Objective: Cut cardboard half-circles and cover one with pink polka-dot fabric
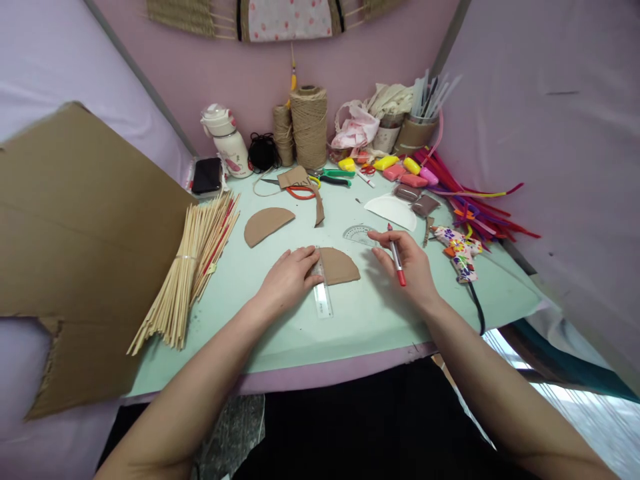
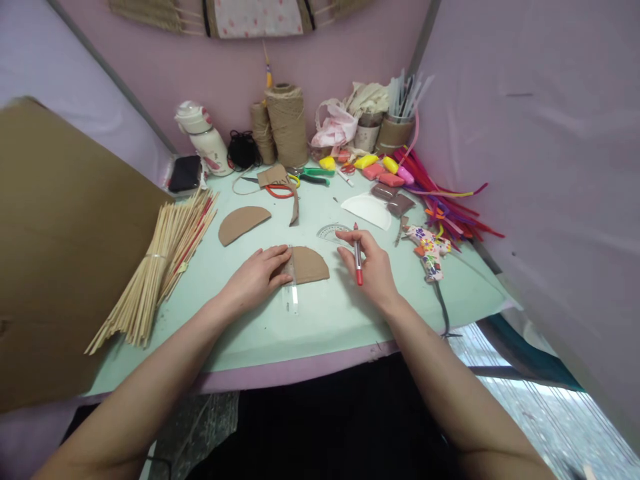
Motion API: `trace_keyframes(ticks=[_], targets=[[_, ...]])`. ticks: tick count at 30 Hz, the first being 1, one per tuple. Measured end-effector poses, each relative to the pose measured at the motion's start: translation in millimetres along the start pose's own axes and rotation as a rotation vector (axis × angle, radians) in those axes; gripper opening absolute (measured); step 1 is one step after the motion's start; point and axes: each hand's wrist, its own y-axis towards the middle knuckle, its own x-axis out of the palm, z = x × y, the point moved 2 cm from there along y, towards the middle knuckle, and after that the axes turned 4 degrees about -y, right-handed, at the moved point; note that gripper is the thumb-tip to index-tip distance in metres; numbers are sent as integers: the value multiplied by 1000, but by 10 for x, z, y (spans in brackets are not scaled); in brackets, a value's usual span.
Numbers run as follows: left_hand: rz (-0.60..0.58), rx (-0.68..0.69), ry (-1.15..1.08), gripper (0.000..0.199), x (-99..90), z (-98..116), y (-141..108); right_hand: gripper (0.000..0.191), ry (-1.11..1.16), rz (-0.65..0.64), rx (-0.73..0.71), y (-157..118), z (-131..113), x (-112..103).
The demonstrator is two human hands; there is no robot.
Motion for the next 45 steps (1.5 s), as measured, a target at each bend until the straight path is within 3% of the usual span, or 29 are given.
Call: trace_keyframes(ticks=[5,11,14,20,26,31,45], targets=[[-14,-14,66,49,-39,37,-2,20,-32,-67,-19,-60,-75,54],[-4,-29,74,48,-48,83,-19,18,-100,-420,-207,-126,-267,363],[-11,-32,73,47,-51,92,-23,19,-161,-499,-272,-183,-302,455],[-9,-26,79,50,-50,75,-21,22,-227,-481,-350,-301,-301,513],[-19,-39,76,50,-45,73,-22,27,-300,-347,-446,-509,-351,449],[-23,-41,65,48,-60,93,-26,28,-218,-383,-554,-662,-361,431],[-15,-32,3,49,-31,60,-24,28,-248,-375,-546,-699,-335,454]])
